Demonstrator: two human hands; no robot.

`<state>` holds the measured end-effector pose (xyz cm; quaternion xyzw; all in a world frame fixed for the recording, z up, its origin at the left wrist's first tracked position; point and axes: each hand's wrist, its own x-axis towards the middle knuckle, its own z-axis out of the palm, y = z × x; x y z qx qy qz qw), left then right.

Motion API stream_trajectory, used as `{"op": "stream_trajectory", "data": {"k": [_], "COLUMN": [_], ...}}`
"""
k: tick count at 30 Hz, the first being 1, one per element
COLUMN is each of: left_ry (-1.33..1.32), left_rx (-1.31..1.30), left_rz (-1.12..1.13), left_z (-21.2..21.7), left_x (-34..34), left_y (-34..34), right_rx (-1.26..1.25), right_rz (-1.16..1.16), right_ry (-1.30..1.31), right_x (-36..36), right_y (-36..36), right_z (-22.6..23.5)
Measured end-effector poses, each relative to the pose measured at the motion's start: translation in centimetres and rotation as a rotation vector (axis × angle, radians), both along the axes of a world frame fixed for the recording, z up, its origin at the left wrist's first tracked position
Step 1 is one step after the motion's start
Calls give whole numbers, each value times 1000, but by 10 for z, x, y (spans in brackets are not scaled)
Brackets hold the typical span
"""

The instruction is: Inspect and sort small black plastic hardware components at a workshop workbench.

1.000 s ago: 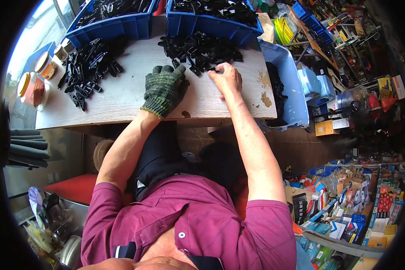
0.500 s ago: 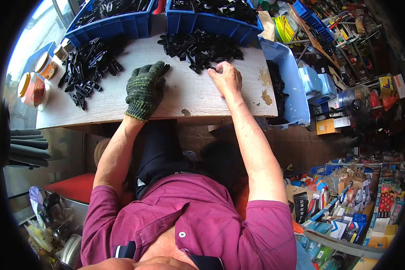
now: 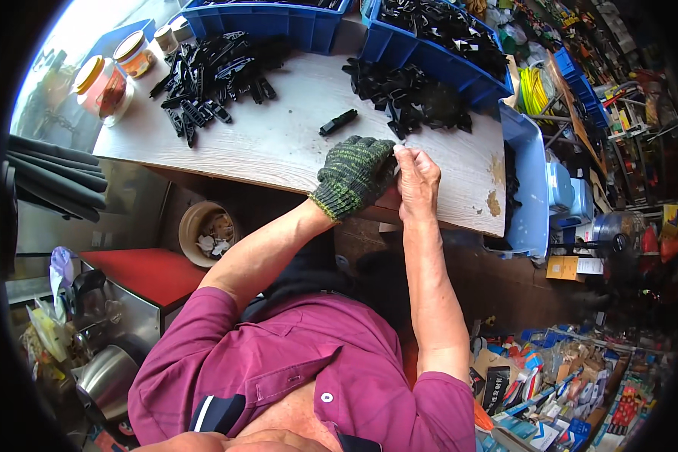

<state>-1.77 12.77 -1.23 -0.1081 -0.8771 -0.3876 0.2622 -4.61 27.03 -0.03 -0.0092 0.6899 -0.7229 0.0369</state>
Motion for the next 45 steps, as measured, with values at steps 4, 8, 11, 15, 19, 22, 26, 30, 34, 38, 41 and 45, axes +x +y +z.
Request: {"op": "stream_trajectory", "data": {"k": [4, 8, 11, 15, 19, 22, 26, 30, 34, 38, 41, 45], "left_ry": [-21, 43, -67, 66, -148, -181, -100, -190, -338, -150, -194, -311], "left_rx": [-16, -28, -71, -139, -381, -330, 84, 233, 287, 202, 254, 443], "left_rz": [31, 51, 15, 321, 302, 126, -187, -244, -326, -237, -217, -130], "left_z": [3, 5, 5, 12, 10, 9, 14, 11, 10, 0, 4, 7], "left_x": [4, 10, 13, 10, -16, -13, 15, 19, 17, 13, 13, 13], "left_y": [-1, -2, -9, -39, -70, -67, -46, -31, -30, -25, -18, 4], "right_rx": [35, 10, 43, -19, -82, -148, -151, -194, -121, -111, -70, -38], "right_rz": [70, 54, 75, 54, -16, -86, -155, -223, -275, -222, -232, -263], "right_ry": [-33, 18, 84, 60, -8, -38, -2, -88, -78, -40, -93, 93], "right_x": [-1, 0, 4, 8, 11, 11, 10, 18, 19, 19, 27, 19], "right_y": [2, -1, -5, -7, -13, -10, -12, -17, -19, -18, -21, -14], "right_z": [2, -2, -1, 0, 6, 2, 1, 10, 8, 6, 17, -8]}}
